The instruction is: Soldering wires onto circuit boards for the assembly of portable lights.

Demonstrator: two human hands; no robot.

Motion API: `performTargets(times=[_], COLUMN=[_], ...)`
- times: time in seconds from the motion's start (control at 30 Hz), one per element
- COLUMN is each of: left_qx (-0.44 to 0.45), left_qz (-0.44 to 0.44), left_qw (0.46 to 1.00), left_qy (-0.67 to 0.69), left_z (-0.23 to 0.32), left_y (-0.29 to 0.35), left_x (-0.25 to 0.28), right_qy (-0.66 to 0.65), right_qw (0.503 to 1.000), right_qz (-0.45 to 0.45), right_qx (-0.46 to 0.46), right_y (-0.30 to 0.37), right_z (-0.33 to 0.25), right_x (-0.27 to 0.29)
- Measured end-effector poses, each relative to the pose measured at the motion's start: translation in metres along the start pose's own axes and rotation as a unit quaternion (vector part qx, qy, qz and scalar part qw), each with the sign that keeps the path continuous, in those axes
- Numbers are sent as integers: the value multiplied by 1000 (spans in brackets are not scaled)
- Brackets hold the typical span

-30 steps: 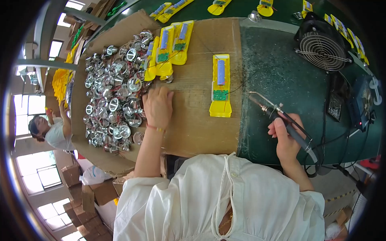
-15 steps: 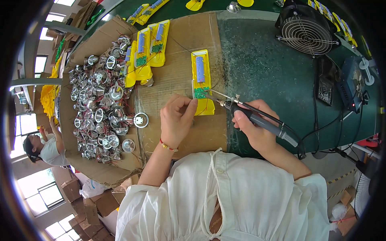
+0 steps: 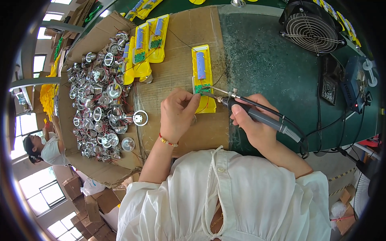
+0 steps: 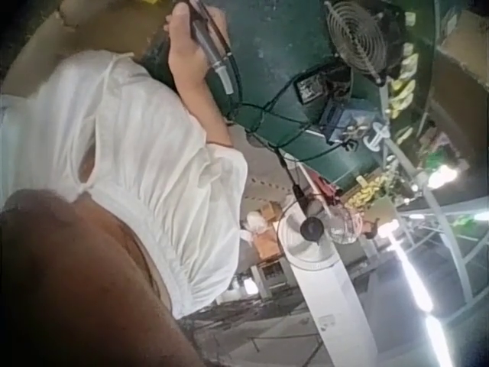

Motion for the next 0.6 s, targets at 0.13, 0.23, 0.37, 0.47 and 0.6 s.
performTargets(times=[0.13, 0.23, 0.37, 0.47, 0.6], left_qx=[1, 0, 6, 3, 17], left_qz=[-1, 2, 1, 7, 4], left_qw=[1000, 1000, 1000, 1000, 1000], left_qy=[-5, 2, -8, -1, -12], left_z=[1, 0, -1, -3, -1], left_y=[0, -1, -1, 0, 3], left_x=[1, 1, 0, -1, 2], right_qy=[7, 7, 13, 6, -9], right_qw=[1000, 1000, 1000, 1000, 1000], right_qz=[21, 28, 26, 30, 26], right_qx=[7, 10, 0, -1, -2], right_y=[3, 5, 7, 8, 10], right_z=[-2, -4, 0, 0, 1], right_x=[8, 11, 10, 12, 15])
Point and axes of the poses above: each hand's wrist, its own y-axis away from the middle knuckle, its own x-axis out of the back of the hand, z = x × y, the point moved 5 cm from there along -y, towards the middle knuckle, and after that the axes turned 7 degrees about y, right-handed, at the moved point
